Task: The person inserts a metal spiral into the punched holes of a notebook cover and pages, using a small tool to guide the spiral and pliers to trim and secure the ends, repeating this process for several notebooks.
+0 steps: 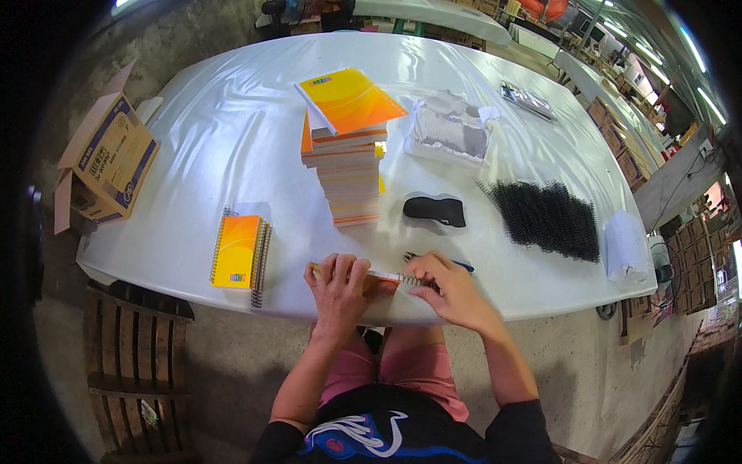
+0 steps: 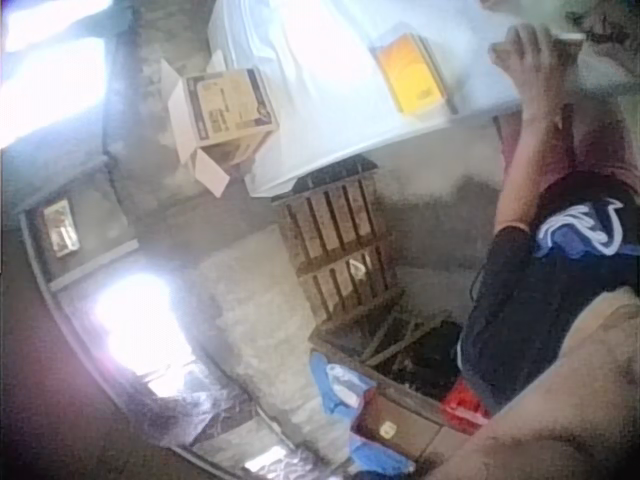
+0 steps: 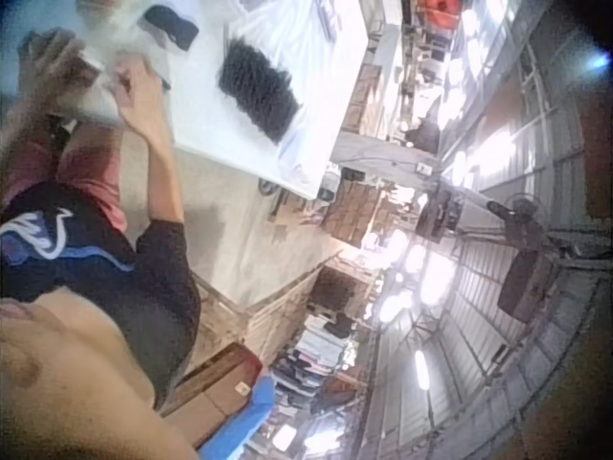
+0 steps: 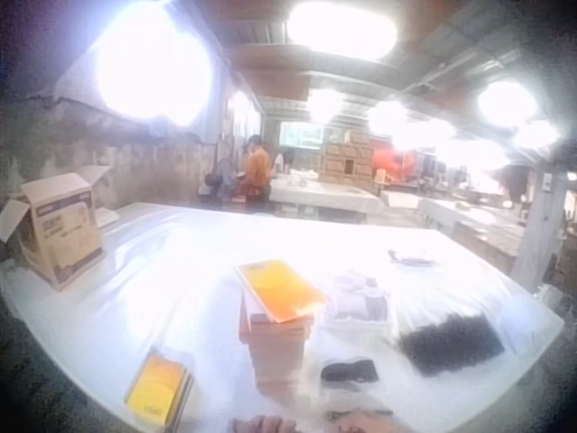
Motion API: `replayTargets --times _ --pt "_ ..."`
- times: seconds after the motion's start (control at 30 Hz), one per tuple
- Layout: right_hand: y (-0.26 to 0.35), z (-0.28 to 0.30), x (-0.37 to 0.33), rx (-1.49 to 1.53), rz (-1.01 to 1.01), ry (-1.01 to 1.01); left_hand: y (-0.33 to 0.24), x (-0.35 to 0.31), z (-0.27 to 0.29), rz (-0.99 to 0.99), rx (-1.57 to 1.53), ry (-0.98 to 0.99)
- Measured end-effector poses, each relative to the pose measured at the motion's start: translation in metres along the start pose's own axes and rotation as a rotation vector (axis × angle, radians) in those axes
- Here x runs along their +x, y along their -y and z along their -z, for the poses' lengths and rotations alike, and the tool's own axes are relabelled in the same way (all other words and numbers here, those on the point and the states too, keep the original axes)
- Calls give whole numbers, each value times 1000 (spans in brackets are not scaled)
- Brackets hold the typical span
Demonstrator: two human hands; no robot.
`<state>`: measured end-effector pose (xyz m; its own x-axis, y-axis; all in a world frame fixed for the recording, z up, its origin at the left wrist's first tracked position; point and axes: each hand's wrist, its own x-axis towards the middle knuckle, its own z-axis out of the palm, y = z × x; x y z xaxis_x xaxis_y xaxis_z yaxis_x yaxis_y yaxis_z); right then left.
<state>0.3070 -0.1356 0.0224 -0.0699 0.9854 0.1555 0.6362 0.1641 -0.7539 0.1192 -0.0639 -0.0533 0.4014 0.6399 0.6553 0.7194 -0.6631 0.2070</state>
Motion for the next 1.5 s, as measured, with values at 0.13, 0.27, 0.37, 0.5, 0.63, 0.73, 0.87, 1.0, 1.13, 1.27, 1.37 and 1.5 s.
replayTargets --times 0.13,0.27,0.37,0.5,0.63,0.73,0.87,1.0,1.13,1.27,1.37,1.5 --pt "-4 12 9 -28 42 137 1 1 2 2 -74 2" --pt "-2 22 23 59 122 323 1 6 4 23 -123 -2" --pt "-6 27 30 111 141 248 0 7 5 48 -136 11" --pt "-38 45 60 114 -32 -14 2 8 9 39 -234 -60" --pt "-116 33 74 -442 123 -93 4 13 15 -20 -288 -25" --pt "-134 25 77 -503 209 -208 5 13 17 -29 -318 16" --pt "-86 14 58 950 -50 -198 10 11 19 -25 -333 15" --pt "-67 -5 42 930 145 153 9 10 12 -2 -353 9" --pt "-63 -9 36 743 -70 242 7 11 14 -6 -324 41" --pt "-45 -5 45 302 -20 42 8 10 13 2 -328 25" --pt "-46 2 59 -224 -129 64 7 12 10 6 -346 -6" --pt "-26 -6 35 -426 220 -349 6 10 9 19 -307 -7"
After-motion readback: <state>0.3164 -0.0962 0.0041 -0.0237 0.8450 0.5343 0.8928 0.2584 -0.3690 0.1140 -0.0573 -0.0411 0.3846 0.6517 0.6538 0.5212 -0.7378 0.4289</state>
